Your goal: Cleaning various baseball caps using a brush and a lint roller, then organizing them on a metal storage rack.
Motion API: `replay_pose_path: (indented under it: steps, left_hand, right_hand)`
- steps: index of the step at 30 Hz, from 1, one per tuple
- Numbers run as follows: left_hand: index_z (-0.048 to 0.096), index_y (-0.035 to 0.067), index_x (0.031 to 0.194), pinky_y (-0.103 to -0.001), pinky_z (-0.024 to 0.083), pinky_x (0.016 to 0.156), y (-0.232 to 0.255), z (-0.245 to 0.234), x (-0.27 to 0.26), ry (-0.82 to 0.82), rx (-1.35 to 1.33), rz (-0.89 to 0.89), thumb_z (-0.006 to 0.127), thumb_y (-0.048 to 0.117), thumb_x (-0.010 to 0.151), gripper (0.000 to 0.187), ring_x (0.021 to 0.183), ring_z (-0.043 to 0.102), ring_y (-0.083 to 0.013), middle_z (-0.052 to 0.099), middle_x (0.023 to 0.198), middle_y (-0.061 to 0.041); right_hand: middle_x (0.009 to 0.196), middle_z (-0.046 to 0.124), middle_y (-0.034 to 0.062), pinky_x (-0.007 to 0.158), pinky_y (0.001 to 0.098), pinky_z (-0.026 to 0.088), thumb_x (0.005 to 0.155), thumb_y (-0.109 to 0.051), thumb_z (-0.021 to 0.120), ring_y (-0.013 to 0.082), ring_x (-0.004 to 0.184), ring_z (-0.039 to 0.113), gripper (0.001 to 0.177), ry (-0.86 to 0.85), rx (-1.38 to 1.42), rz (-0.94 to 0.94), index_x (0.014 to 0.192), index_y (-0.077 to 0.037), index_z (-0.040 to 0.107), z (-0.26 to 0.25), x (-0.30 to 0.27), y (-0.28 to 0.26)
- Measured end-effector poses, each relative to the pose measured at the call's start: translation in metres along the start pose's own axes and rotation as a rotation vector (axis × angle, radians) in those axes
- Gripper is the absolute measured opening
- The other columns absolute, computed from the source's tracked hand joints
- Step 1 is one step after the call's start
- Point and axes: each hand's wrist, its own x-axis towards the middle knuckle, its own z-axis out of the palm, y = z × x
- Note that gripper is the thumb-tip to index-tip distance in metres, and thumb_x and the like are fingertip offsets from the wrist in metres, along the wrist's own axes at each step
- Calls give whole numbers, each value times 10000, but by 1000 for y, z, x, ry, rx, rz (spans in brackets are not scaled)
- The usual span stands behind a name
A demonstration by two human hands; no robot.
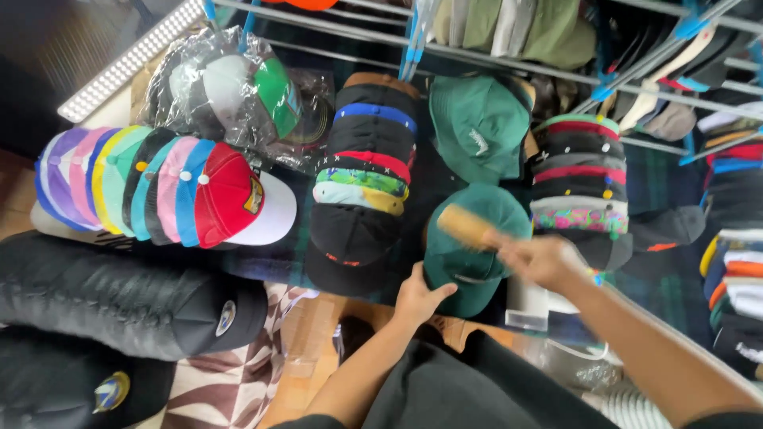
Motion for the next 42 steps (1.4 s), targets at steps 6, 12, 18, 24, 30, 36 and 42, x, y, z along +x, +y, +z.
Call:
replay_pose_path:
  steps: [6, 12, 18, 24, 30, 36, 42]
  left_hand:
    - [452, 172, 1432, -459, 523, 1086, -2, 6, 1, 26, 36, 45, 825, 505, 810, 798, 1321, 582, -347, 640, 1348, -190]
    - [467, 185, 1428, -452, 508, 1109, -10, 10, 10, 39, 3, 17, 862, 495, 795, 809, 1331, 577, -323, 646, 1354, -162]
    - [467, 154, 1457, -468, 496, 1127, 4, 10, -8, 52, 37, 18, 836, 424, 824, 781, 1341, 563, -348, 635, 1366, -190]
    - [396, 146, 1544, -481, 428, 1198, -26, 14, 27, 75, -60, 84, 793, 220, 797, 849, 1428, 471, -339, 521, 1504, -202]
    - [270, 66, 1595, -558, 355, 1201, 60, 2, 2, 307, -116, 417, 581, 121, 931, 735, 1462, 360, -434, 395, 1551, -251]
    - [440, 90, 1517, -448, 360, 1206, 82, 6, 24, 270, 52, 641, 567, 218, 1012, 536, 1468, 391, -303, 446, 1497, -127]
    - [513, 76, 1464, -447, 366, 1202, 102, 10, 37, 334, 42, 704, 476, 248, 1078, 425, 1424, 453, -297, 497, 1451, -119]
  right_hand:
    - [732, 747, 22, 681, 404, 576, 988, -510, 576, 307, 761, 739, 245, 276, -322, 162, 1028, -391, 786, -18, 43, 53]
    - [951, 832, -50, 769, 397, 625, 912, -483, 597, 242, 897, 776, 335, -92, 100, 62, 1220, -541, 717, 16, -13, 24]
    - [1244, 754, -94, 932, 429, 604, 1042, -563, 400, 280, 1067, 748, 405, -27, -145, 413, 1412, -574, 563, 28, 0, 150]
    - [1063, 797, -69, 827, 433, 600, 1016, -460, 566, 241, 952, 749, 344, 180, 186, 303, 1343, -521, 652, -20, -2, 65]
    - [834, 777, -37, 643, 325, 582, 1090, -417, 520, 181, 696, 723, 373, 278, 119, 164, 1447, -419, 628, 59, 47, 146]
    - [1186, 776, -2, 965, 458, 584, 1050, -552, 429, 304, 1116, 716, 390, -52, 205, 445, 1415, -546, 569, 50, 28, 144]
    - [751, 753, 31, 587, 373, 571, 989, -393, 676, 262, 700, 718, 210, 487, 122, 19, 967, -215, 785, 38, -20, 48]
